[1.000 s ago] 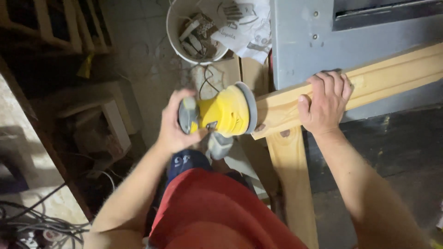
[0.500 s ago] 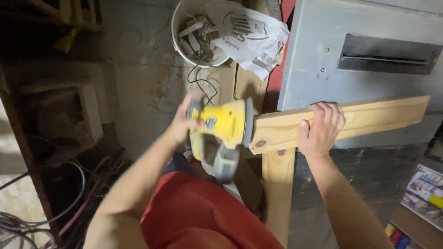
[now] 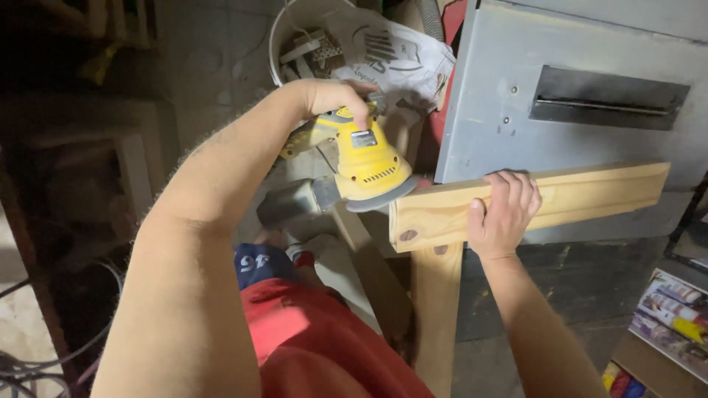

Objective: Sanding a wooden frame using a handheld orbital sander on a workbench.

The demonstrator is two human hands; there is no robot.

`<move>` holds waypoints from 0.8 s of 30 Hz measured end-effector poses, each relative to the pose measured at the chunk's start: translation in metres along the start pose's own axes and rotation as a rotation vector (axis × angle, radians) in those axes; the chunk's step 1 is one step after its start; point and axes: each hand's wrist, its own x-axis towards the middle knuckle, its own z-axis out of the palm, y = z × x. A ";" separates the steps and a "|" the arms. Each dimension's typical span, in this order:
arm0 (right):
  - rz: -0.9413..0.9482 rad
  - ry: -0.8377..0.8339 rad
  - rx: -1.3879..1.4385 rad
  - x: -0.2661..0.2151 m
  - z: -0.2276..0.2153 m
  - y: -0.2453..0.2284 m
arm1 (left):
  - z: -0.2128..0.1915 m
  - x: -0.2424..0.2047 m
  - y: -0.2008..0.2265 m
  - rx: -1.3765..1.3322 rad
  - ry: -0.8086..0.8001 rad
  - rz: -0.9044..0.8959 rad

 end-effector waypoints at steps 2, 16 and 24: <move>0.012 -0.004 -0.004 0.001 0.000 0.001 | -0.006 0.009 0.001 0.007 -0.044 -0.012; 0.007 0.004 -0.017 -0.001 0.000 0.004 | 0.026 -0.017 0.044 0.093 0.016 -0.062; 0.033 0.015 -0.026 0.002 -0.001 0.005 | 0.004 -0.001 0.044 0.363 0.011 0.048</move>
